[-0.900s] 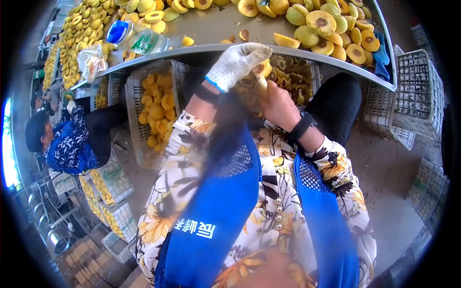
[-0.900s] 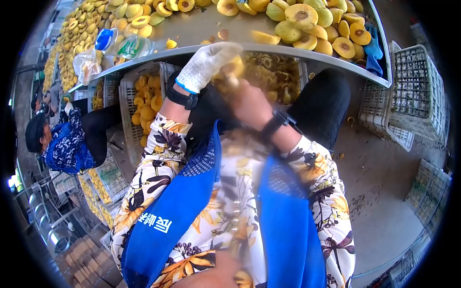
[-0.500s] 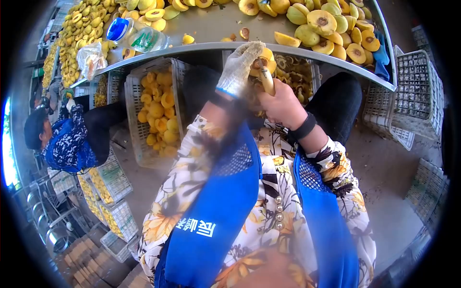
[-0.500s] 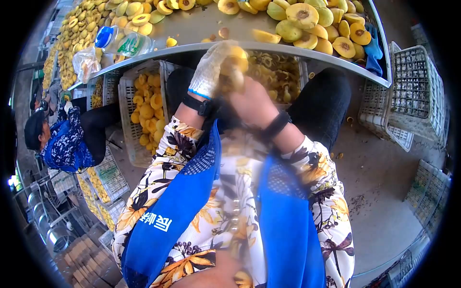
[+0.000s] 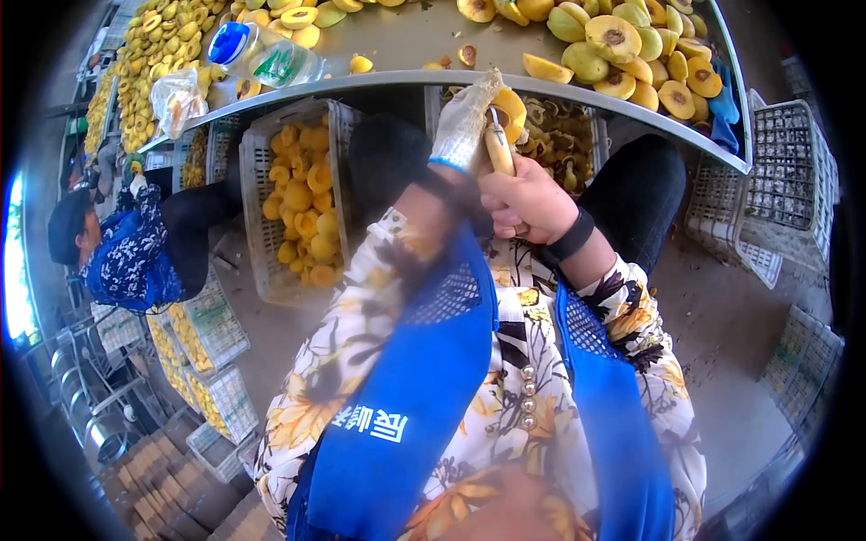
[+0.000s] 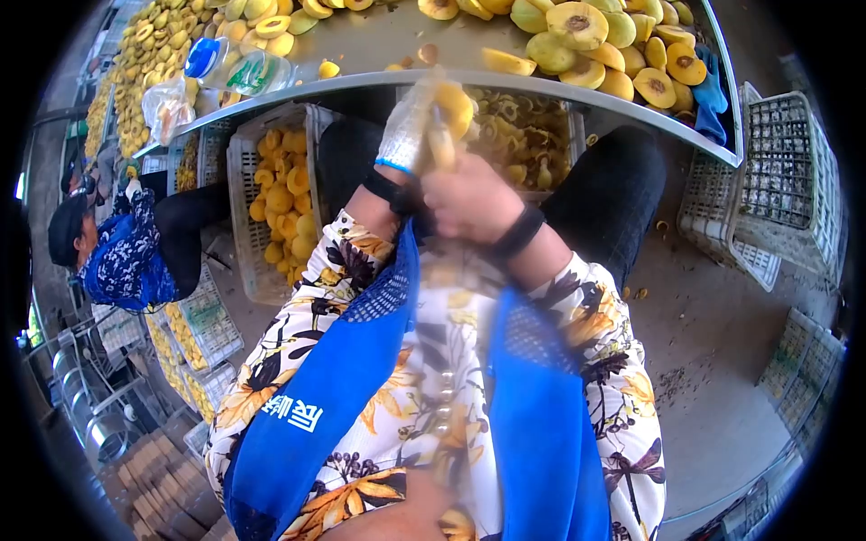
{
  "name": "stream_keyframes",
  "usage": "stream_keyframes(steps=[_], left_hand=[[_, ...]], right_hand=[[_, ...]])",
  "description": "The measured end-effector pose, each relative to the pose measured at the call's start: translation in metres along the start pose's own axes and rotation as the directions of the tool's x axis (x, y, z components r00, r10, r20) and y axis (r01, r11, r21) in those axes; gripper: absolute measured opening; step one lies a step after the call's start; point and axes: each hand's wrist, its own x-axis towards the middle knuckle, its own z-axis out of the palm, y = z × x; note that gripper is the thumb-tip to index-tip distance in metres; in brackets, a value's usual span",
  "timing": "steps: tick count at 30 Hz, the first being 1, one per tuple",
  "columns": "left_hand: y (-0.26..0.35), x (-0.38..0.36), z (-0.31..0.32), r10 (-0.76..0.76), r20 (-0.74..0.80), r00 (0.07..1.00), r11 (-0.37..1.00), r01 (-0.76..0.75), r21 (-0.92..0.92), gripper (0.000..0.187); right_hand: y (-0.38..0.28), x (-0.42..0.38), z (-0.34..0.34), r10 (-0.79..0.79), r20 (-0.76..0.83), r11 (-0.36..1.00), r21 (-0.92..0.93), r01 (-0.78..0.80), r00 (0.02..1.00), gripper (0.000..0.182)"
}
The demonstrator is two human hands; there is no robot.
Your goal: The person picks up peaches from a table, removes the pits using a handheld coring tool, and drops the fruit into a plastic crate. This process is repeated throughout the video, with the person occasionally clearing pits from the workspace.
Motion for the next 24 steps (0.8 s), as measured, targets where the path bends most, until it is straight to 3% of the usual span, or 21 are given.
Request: stream_keyframes(steps=[2, 4, 5, 6, 7, 8, 9, 10, 11, 12, 13, 14, 16, 17, 18, 20, 22, 23, 24], left_hand=[[0.000, 0.003, 0.001, 0.060, -0.041, 0.997, 0.997, -0.059, 0.041, 0.029], [0.016, -0.002, 0.008, -0.059, -0.109, 0.992, 0.996, 0.051, -0.075, 0.030], [0.025, -0.006, 0.009, -0.051, -0.165, 0.985, 0.999, 0.053, 0.007, 0.035], [0.015, 0.007, -0.018, 0.092, -0.158, 0.983, 0.996, -0.091, 0.015, 0.042], [0.015, 0.029, -0.051, 0.003, -0.261, 0.965, 0.976, -0.060, -0.210, 0.047], [0.045, 0.015, -0.060, -0.121, -0.194, 0.973, 0.929, 0.042, -0.368, 0.048], [0.056, 0.014, -0.107, -0.034, -0.022, 0.999, 0.925, 0.023, -0.380, 0.049], [0.074, -0.004, -0.127, 0.067, -0.093, 0.993, 0.973, -0.086, -0.213, 0.050], [0.080, -0.004, -0.163, 0.241, -0.355, 0.903, 0.970, -0.222, 0.095, 0.048], [0.085, -0.012, -0.175, 0.489, -0.564, 0.666, 0.822, -0.136, 0.552, 0.049], [0.094, -0.016, -0.220, 0.686, -0.385, 0.617, 0.318, 0.222, 0.922, 0.053], [0.104, -0.025, -0.208, 0.660, -0.410, 0.630, 0.246, 0.334, 0.910, 0.057], [0.117, -0.023, -0.145, 0.720, -0.195, 0.666, 0.015, 0.266, 0.964, 0.054], [0.107, -0.008, -0.130, 0.723, -0.075, 0.687, -0.047, 0.156, 0.987, 0.052], [0.101, -0.005, -0.079, 0.662, -0.039, 0.749, -0.080, 0.122, 0.989, 0.052], [0.070, 0.021, -0.014, 0.549, 0.210, 0.809, -0.183, -0.128, 0.975, 0.055], [0.037, 0.057, 0.033, 0.273, 0.302, 0.913, -0.355, -0.195, 0.914, 0.064], [0.030, 0.061, 0.059, 0.163, 0.279, 0.946, -0.345, -0.210, 0.915, 0.068], [0.009, 0.081, 0.061, 0.124, 0.349, 0.929, -0.370, -0.283, 0.885, 0.063]], right_hand=[[0.000, 0.002, -0.005, 0.017, 0.047, 0.997, 0.072, -0.021, 0.999, 0.010], [-0.001, 0.008, -0.009, 0.000, 0.136, 0.995, 0.103, -0.014, 0.991, 0.009], [-0.003, 0.009, -0.010, -0.012, 0.180, 0.993, 0.118, -0.009, 0.984, 0.009], [-0.003, 0.007, -0.008, -0.035, 0.194, 0.995, 0.096, 0.017, 0.980, 0.009], [-0.003, 0.002, -0.006, -0.056, 0.208, 0.996, 0.074, 0.041, 0.976, 0.009], [-0.003, -0.002, -0.005, -0.074, 0.222, 0.997, 0.051, 0.064, 0.972, 0.009], [0.001, 0.002, -0.020, -0.092, 0.256, 0.993, 0.097, 0.069, 0.962, 0.003], [0.003, 0.006, -0.032, -0.138, 0.157, 0.966, -0.195, 0.168, 0.978, 0.003], [0.006, 0.010, -0.043, -0.211, 0.070, 0.854, -0.473, 0.219, 0.975, 0.007], [0.010, 0.014, -0.049, -0.305, 0.003, 0.671, -0.708, 0.217, 0.952, 0.012], [0.013, 0.017, -0.051, -0.496, 0.066, 0.139, -0.978, 0.154, 0.866, 0.027], [0.015, 0.019, -0.053, -0.484, -0.012, 0.205, -0.974, 0.100, 0.875, 0.030], [0.020, 0.023, -0.057, -0.446, -0.158, 0.319, -0.948, -0.009, 0.881, 0.036], [0.027, 0.029, -0.064, -0.481, -0.178, 0.404, -0.914, 0.037, 0.858, 0.034], [0.025, 0.028, -0.063, -0.466, -0.204, 0.448, -0.893, 0.031, 0.861, 0.033], [0.013, 0.021, -0.061, -0.450, -0.263, 0.532, -0.846, 0.020, 0.854, 0.031], [0.016, 0.013, -0.069, -0.583, -0.250, 0.505, -0.857, 0.103, 0.773, 0.026], [0.016, 0.006, -0.069, -0.619, -0.251, 0.499, -0.857, 0.126, 0.744, 0.026], [0.016, 0.000, -0.071, -0.653, -0.252, 0.493, -0.858, 0.148, 0.714, 0.025]])
